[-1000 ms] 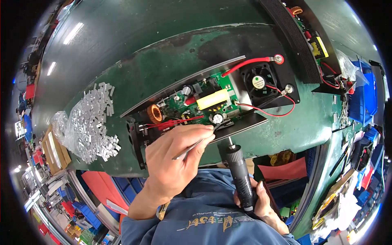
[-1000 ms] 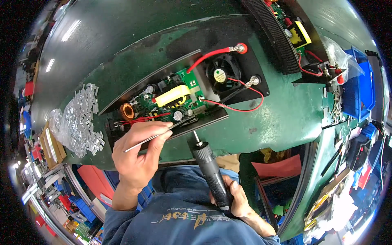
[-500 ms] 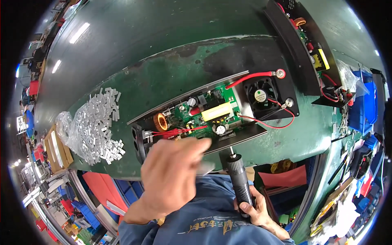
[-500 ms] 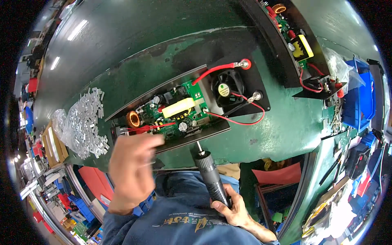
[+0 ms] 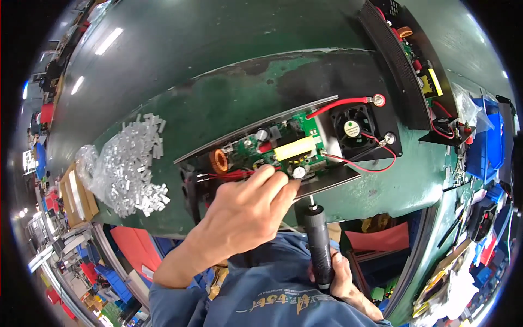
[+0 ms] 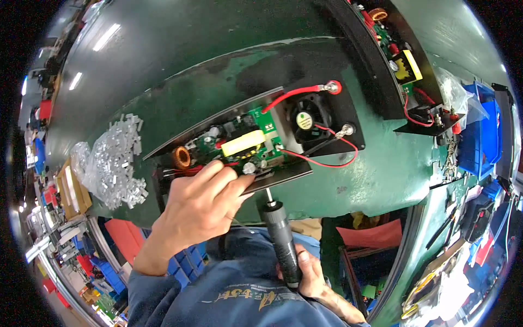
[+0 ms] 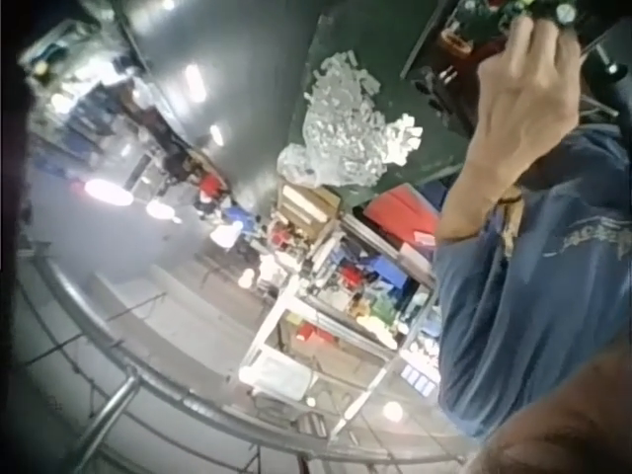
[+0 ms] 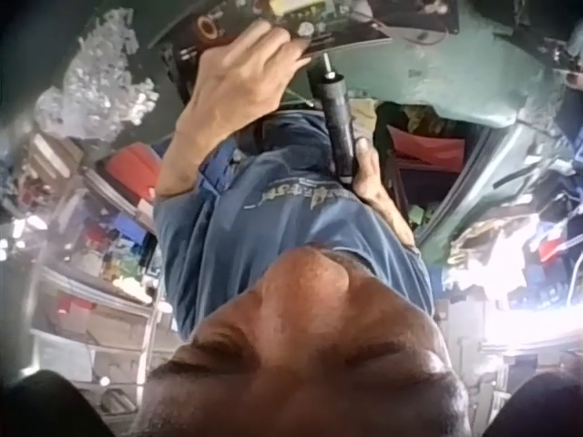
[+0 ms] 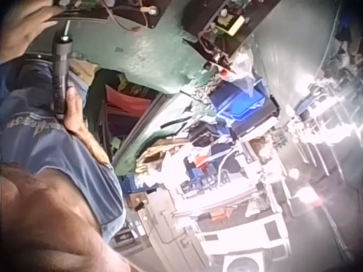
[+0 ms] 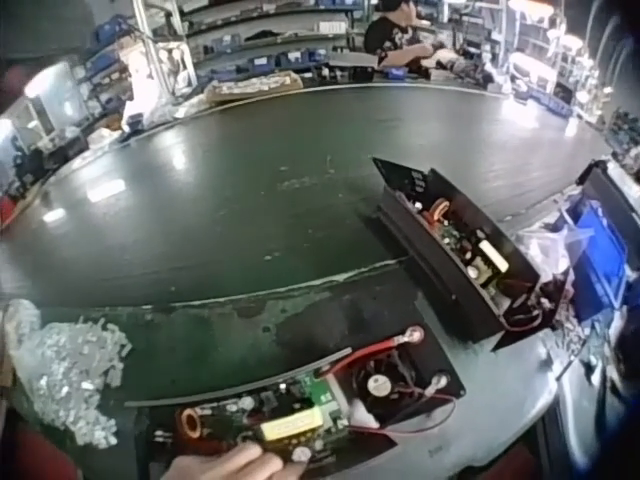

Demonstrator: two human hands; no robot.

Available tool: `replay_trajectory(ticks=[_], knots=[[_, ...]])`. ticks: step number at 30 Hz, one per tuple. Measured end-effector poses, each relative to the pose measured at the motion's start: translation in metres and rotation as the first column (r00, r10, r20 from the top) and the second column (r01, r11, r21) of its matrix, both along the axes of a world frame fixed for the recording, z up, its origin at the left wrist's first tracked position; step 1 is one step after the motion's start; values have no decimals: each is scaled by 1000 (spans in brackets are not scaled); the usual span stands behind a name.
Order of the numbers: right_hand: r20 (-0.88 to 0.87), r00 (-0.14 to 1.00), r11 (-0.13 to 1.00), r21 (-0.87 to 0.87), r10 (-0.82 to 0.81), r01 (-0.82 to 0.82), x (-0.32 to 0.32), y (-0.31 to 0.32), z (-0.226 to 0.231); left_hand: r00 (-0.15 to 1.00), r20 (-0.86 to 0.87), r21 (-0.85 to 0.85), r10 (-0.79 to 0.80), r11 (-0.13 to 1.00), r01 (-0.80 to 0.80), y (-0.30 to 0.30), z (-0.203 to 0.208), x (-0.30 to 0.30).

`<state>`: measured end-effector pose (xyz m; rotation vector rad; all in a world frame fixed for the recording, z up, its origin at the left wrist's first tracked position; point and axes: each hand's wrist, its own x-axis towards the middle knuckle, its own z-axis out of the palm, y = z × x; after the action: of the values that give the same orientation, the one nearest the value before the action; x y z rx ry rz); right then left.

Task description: Assembling electronic devices by attaching internal components and metal plates using an electric screwdriver.

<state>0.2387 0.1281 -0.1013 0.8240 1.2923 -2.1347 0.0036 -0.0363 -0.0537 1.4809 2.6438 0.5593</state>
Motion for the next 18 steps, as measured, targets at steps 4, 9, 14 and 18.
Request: replay_trajectory(ticks=[4, 9, 14, 18], knots=[[21, 997, 893, -442, -81, 82, 2, 7, -20, 998, -67, 53, 3, 999, 1, -1, -5, -2], [-211, 977, 995, 103, 17, 5, 24, 18, -29, 978, -206, 70, 18, 998, -4, -11, 19, -22], [-266, 964, 945, 307, -30, 114, 51, 23, -47, 905, -425, 110, 13, 993, 37, -25, 44, -101], [-195, 978, 893, 424, -73, 151, 32, 8, -11, 849, -526, 133, 45, 991, 30, -42, 35, -194]])
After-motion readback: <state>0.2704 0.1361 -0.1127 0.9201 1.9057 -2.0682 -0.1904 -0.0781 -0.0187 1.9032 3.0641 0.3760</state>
